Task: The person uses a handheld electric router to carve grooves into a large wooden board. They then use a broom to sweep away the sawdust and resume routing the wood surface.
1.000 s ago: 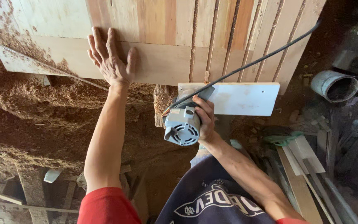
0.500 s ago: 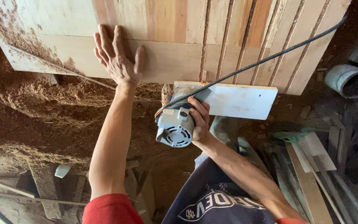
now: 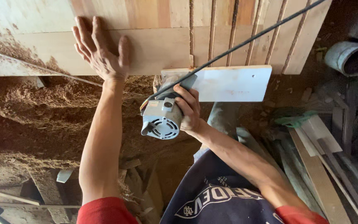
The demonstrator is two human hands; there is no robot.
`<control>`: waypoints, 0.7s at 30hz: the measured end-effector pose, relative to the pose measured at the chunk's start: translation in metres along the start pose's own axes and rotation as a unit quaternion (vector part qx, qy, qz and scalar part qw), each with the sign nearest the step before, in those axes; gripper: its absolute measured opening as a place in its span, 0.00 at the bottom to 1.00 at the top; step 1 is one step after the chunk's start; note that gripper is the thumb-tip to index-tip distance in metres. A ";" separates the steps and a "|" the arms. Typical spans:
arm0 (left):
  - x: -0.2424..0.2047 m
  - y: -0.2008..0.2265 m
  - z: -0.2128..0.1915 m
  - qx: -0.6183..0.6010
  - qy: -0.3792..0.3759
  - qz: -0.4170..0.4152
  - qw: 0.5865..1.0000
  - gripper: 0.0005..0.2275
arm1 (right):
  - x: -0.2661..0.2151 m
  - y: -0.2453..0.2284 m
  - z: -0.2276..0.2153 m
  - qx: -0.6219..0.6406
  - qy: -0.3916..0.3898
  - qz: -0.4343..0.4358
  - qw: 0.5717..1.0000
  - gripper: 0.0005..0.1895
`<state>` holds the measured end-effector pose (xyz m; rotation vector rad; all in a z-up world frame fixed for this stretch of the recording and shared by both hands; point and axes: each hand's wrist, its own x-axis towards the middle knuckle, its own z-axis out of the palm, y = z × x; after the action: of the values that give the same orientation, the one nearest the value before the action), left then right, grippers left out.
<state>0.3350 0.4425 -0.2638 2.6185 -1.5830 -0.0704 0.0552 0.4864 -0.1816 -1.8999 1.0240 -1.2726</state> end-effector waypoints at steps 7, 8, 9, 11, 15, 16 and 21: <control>0.001 -0.001 -0.002 0.013 -0.018 -0.009 1.000 0.39 | 0.003 0.002 0.004 -0.020 0.018 -0.020 0.999 0.28; 0.002 0.001 -0.004 0.012 -0.018 -0.008 1.000 0.39 | 0.003 0.001 0.003 -0.017 0.014 -0.016 1.000 0.28; 0.002 0.002 -0.005 0.010 -0.019 -0.007 1.000 0.38 | 0.003 -0.001 0.001 -0.015 0.010 -0.012 1.000 0.29; 0.003 0.003 -0.006 0.010 -0.016 -0.005 1.000 0.39 | 0.003 -0.003 -0.002 -0.014 0.009 -0.009 1.000 0.30; 0.003 0.002 -0.006 0.015 -0.009 -0.004 1.000 0.39 | 0.001 -0.007 -0.003 -0.018 0.013 -0.007 1.000 0.31; 0.004 0.002 -0.006 0.016 -0.009 -0.005 1.000 0.39 | 0.001 -0.008 -0.003 -0.018 0.013 -0.005 1.000 0.31; 0.004 0.000 -0.006 0.014 0.006 0.004 1.000 0.39 | 0.000 -0.012 -0.005 -0.006 0.011 0.011 1.000 0.32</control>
<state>0.3372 0.4387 -0.2574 2.6280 -1.6019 -0.0325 0.0535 0.4923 -0.1705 -1.8831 1.0625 -1.2808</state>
